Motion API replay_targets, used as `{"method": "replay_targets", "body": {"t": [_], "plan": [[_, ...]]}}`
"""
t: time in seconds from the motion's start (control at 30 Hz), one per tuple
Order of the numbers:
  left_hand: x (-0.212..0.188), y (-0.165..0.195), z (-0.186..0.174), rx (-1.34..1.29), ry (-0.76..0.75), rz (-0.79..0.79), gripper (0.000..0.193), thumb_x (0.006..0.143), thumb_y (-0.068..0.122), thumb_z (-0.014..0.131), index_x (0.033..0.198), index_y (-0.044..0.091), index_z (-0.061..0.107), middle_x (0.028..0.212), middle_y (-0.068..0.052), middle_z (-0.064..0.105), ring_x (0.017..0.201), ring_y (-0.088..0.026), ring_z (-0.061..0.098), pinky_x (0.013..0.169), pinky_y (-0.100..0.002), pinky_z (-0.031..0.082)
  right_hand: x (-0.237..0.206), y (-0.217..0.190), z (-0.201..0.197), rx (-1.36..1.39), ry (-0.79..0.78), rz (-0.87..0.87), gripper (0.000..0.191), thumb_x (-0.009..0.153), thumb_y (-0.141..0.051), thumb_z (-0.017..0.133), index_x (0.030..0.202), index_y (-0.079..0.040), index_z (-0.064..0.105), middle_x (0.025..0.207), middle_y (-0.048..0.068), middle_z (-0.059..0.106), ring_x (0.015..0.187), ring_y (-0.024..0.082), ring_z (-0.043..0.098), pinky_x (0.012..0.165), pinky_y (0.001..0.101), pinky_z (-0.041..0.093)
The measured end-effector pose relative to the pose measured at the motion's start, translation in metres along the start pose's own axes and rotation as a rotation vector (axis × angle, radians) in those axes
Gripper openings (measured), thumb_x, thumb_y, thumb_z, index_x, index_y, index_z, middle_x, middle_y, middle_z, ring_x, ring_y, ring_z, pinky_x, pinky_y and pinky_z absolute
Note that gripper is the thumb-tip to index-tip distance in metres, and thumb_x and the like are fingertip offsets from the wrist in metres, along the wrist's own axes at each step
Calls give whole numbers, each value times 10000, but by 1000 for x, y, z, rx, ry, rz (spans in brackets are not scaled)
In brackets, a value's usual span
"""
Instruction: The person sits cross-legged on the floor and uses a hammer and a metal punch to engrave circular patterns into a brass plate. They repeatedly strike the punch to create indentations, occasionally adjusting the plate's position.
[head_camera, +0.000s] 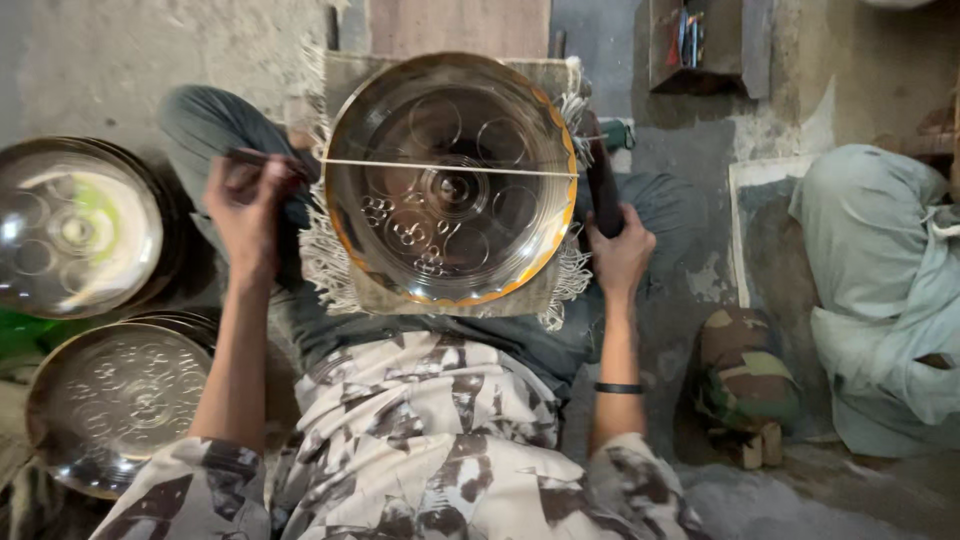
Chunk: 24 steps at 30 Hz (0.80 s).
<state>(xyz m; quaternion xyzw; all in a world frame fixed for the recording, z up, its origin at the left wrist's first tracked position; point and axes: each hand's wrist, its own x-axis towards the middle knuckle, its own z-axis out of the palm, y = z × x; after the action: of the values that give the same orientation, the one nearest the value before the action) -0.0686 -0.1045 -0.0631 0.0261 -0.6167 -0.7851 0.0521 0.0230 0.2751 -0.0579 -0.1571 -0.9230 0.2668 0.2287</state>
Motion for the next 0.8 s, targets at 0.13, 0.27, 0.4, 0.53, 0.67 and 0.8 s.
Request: {"method": "replay_targets", "body": {"t": [0.13, 0.27, 0.4, 0.53, 0.67, 0.8], "plan": [[-7, 12, -8, -64, 210, 24, 250, 1048, 69, 778, 1200, 26, 584, 1052, -85, 712, 965, -162, 707, 888, -325, 620, -5, 16, 6, 119, 32, -9, 277, 882, -158, 811, 1057, 23, 695, 907, 165, 750, 808, 255, 760, 707, 391, 568], [-21, 68, 0, 57, 0, 122, 301, 1073, 102, 780, 1261, 63, 548, 1088, -103, 736, 1033, -179, 744, 981, -348, 641, -20, 27, 9, 517, 212, 244, 299, 941, -122, 850, 1117, -9, 637, 863, 55, 630, 666, 154, 567, 622, 356, 481], [-29, 101, 37, 167, -421, 179, 206, 919, 57, 766, 936, 96, 564, 1018, -77, 707, 993, -191, 772, 838, -330, 683, -37, 5, -6, 867, 327, 534, 341, 943, -94, 781, 1219, -48, 586, 786, -14, 587, 576, 73, 520, 461, 254, 396], [-19, 92, 85, 279, -778, 167, 377, 931, -26, 721, 1287, 27, 609, 1105, -82, 771, 1024, -169, 781, 923, -327, 607, -40, -26, -26, 937, 398, 388, 306, 1000, -73, 748, 1259, -39, 590, 766, 17, 558, 577, 97, 522, 495, 260, 419], [-12, 71, 113, 243, -982, 91, 306, 920, -82, 681, 1203, 15, 620, 1037, -77, 786, 980, -157, 790, 859, -289, 648, -45, -38, -51, 818, 159, 386, 358, 969, -70, 751, 1276, -41, 570, 753, 4, 560, 566, 90, 538, 504, 236, 429], [-7, 59, 123, 354, -1101, 198, 331, 860, -71, 731, 1156, 15, 612, 961, -76, 786, 909, -172, 787, 802, -307, 610, -52, -32, -49, 773, 78, 293, 312, 1017, -83, 761, 1252, 9, 577, 811, 28, 606, 651, 107, 581, 602, 254, 476]]}}
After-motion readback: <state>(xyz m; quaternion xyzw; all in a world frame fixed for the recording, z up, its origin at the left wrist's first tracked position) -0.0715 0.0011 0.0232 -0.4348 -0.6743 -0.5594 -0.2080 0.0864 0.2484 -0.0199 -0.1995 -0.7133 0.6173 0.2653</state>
